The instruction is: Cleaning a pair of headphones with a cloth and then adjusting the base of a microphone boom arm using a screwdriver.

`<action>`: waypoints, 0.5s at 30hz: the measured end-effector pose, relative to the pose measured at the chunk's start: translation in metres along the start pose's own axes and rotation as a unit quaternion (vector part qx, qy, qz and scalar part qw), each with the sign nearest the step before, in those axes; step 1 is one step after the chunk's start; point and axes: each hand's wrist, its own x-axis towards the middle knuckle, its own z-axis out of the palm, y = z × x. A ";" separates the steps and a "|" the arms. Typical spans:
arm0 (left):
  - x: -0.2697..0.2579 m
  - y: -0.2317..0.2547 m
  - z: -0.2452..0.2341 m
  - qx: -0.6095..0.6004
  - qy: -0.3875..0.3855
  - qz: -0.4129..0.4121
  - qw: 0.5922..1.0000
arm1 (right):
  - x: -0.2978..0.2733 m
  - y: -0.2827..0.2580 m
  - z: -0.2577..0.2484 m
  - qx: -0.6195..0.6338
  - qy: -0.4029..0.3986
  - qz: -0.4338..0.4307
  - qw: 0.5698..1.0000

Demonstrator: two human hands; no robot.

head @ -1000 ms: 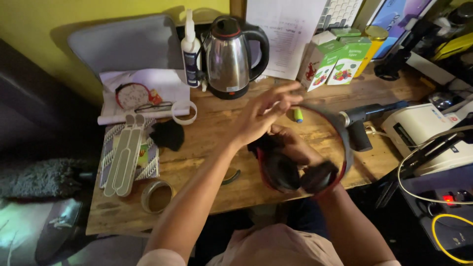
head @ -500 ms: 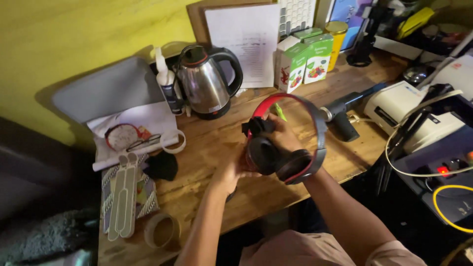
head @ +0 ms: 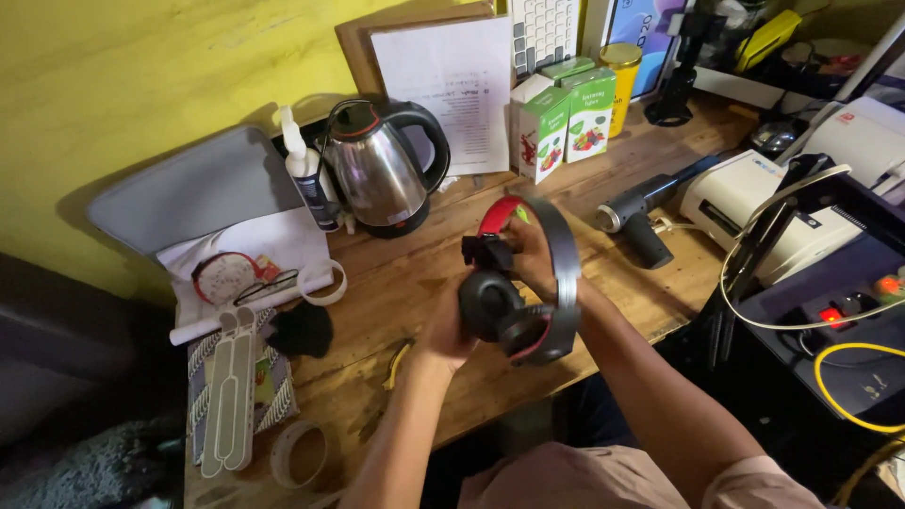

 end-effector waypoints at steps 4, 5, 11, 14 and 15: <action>0.006 -0.004 -0.009 -0.057 0.004 0.032 0.998 | 0.000 0.022 -0.024 -0.096 0.026 0.002 0.995; 0.005 -0.001 -0.011 -0.059 0.006 0.034 0.998 | -0.009 0.022 -0.028 -0.096 0.023 0.004 0.995; 0.011 -0.001 -0.025 -0.072 -0.006 0.074 0.995 | -0.040 -0.016 -0.023 -0.080 0.081 0.026 0.993; 0.006 -0.001 -0.011 -0.049 -0.022 0.073 0.996 | -0.041 -0.003 -0.031 0.072 0.014 -0.008 0.997; 0.006 -0.001 -0.007 -0.042 -0.027 0.071 0.996 | -0.039 -0.012 -0.020 0.036 -0.001 0.019 0.999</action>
